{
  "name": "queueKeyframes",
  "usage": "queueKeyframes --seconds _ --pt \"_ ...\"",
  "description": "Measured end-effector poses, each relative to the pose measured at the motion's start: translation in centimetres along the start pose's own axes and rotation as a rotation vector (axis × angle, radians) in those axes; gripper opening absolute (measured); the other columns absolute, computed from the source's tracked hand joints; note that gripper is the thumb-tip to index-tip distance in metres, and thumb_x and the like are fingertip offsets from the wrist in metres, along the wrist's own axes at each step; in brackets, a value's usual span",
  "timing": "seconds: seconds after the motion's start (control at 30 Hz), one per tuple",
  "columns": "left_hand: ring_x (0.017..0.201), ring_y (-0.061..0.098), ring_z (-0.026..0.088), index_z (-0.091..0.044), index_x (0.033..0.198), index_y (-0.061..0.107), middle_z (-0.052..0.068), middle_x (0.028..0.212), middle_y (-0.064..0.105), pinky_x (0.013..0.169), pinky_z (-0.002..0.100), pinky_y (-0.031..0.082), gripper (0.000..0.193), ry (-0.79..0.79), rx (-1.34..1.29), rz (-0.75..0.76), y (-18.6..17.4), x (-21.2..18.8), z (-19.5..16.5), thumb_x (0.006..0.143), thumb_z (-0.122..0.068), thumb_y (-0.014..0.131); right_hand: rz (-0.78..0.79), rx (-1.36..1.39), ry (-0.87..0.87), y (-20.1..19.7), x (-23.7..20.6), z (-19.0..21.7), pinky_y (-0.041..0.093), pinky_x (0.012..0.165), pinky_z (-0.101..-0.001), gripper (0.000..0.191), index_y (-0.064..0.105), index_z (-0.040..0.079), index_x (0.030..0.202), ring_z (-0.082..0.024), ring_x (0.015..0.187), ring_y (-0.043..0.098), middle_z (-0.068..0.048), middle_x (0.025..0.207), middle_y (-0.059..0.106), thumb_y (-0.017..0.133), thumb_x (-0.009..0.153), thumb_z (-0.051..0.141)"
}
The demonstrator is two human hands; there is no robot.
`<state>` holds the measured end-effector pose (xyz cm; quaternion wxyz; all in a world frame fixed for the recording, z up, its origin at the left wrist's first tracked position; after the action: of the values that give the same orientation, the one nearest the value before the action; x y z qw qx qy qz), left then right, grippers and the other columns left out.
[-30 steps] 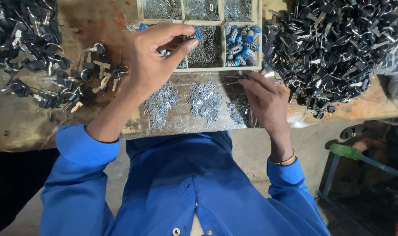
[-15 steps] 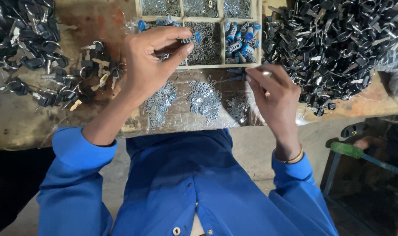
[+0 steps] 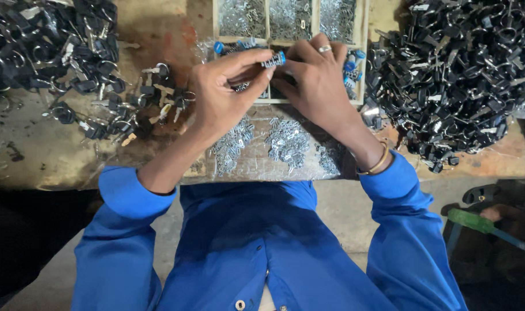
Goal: The person sits at a workbench covered with piles of keys and a compartment tray of small parts, and assembles lock cylinders by hand. They pick up a cylinder body, insert small pins and springs into it one at a time from the tray, and place finished cylinders back into the tray compartments.
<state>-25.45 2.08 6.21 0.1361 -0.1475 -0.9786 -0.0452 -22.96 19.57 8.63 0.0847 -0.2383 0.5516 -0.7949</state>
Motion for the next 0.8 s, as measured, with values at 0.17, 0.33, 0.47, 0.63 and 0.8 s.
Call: queueKeyframes --seconds 0.17,0.33,0.47,0.63,0.8 --pt "0.102 0.078 0.015 0.001 0.121 0.073 0.01 0.113 0.078 0.091 0.027 0.065 0.025 -0.016 0.057 0.009 0.7 0.1 -0.6 0.097 0.003 0.078 -0.034 0.003 0.086 -1.3 -0.7 -2.3 0.03 0.094 -0.0458 0.014 0.08 0.016 0.105 -0.025 0.109 0.053 0.002 0.11 0.066 0.086 0.093 0.021" --pt "0.101 0.078 0.016 0.0 0.12 0.073 0.012 0.115 0.077 0.088 0.028 0.067 0.023 -0.01 0.094 0.037 1.0 0.3 -0.9 0.097 0.001 0.077 -0.101 0.092 0.144 -2.3 -0.9 -3.7 0.028 0.093 -0.0441 0.015 0.082 0.019 0.105 -0.022 0.106 0.054 0.004 0.103 0.067 0.09 0.092 0.022" --pt "0.1 0.078 0.016 0.0 0.119 0.074 0.012 0.113 0.077 0.088 0.028 0.067 0.023 -0.028 0.103 0.033 1.1 0.4 -0.8 0.097 0.0 0.077 -0.092 0.068 0.095 -2.0 -0.7 -3.5 0.028 0.095 -0.043 0.015 0.081 0.019 0.104 -0.021 0.11 0.054 0.004 0.101 0.066 0.089 0.091 0.023" --pt "0.102 0.078 0.017 0.001 0.12 0.074 0.013 0.114 0.077 0.088 0.028 0.067 0.023 -0.039 0.095 0.037 1.2 0.3 -0.6 0.097 0.0 0.077 -0.098 0.088 0.118 -2.4 -0.8 -3.7 0.027 0.091 -0.0429 0.014 0.08 0.017 0.102 -0.023 0.107 0.054 0.003 0.102 0.066 0.088 0.094 0.023" --pt "0.098 0.078 0.016 0.001 0.119 0.073 0.012 0.111 0.078 0.086 0.028 0.067 0.024 -0.055 0.105 0.055 1.3 0.3 -0.1 0.096 -0.001 0.078 -0.094 0.118 0.155 -2.7 -0.5 -3.7 0.028 0.096 -0.0428 0.009 0.076 0.013 0.104 -0.023 0.112 0.054 0.001 0.106 0.066 0.082 0.102 0.019"
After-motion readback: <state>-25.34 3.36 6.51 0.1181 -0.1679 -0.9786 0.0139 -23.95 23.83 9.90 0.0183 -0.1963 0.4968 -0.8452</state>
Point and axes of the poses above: each hand's wrist, its own x-axis towards the middle knuckle, its own y-axis out of the palm, z = x × y, the point moved 5 cm from there along x, towards the middle knuckle
